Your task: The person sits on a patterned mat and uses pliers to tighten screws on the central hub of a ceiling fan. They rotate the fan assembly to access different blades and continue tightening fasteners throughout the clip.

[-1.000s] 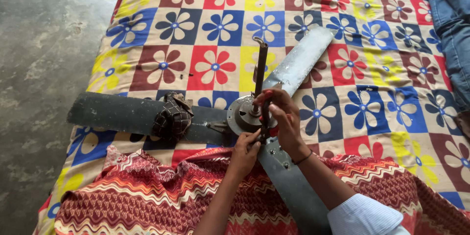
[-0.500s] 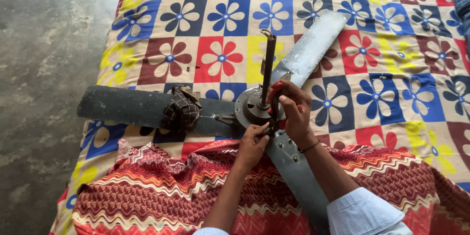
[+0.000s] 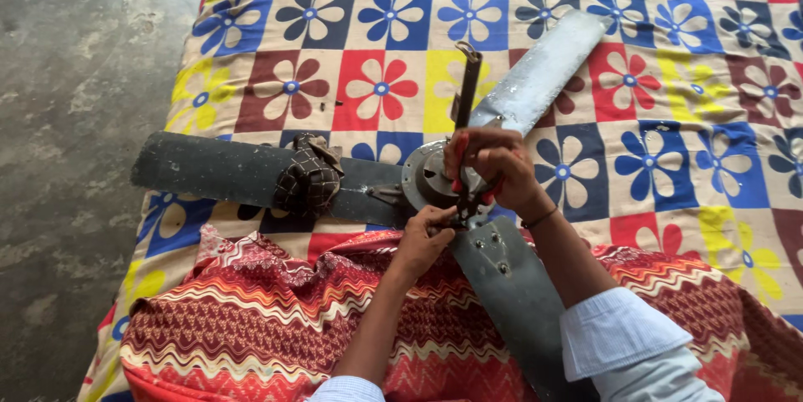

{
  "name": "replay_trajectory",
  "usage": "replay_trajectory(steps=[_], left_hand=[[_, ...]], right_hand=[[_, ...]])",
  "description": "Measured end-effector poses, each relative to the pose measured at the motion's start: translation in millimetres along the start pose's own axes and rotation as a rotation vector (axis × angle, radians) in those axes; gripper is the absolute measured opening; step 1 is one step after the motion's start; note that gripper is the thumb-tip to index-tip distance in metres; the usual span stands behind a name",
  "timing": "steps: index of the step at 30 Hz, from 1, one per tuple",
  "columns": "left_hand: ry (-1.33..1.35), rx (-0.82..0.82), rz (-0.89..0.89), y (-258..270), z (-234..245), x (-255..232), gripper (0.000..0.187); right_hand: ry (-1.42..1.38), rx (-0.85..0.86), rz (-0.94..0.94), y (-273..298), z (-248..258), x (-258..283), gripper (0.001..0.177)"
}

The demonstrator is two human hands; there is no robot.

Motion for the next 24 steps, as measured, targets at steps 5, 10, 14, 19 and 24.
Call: replay_trajectory(steps=[5,10,14,19,24], left_hand=[[0.019,-0.023,-0.079,-4,-2,3,0.046],[0.063,-0.041,-0.041,1,0,13,0.045],[0.009,-0.093,-0.076,2,6,16,0.031],[-0.065,-0.199,-0.162,-1,11,11,0.036],[-0.248,-0.198,-0.27,-6,16,-17,0.047]], right_hand=[[-0.019,0.003,-0.057,-7,-4,8,0.038],[0.051,0.285,-0.252,-30,-1,6,0.036],[-0.19,0.068,-0.455,-30,-14,-31,0.025],[-0.068,-0.27,-0.294,7,-8,-35,0.028],[-0.136,-0.294,-0.062,17,10,-27,0.029]])
Point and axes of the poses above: each hand's wrist, its own y-axis away from the middle knuckle, its own z-axis out of the back of the hand, x = y × z, the point moved 1 cm from there along -y, towards the middle knuckle, and after that the axes turned 10 degrees about -y, right-handed, at the moved point
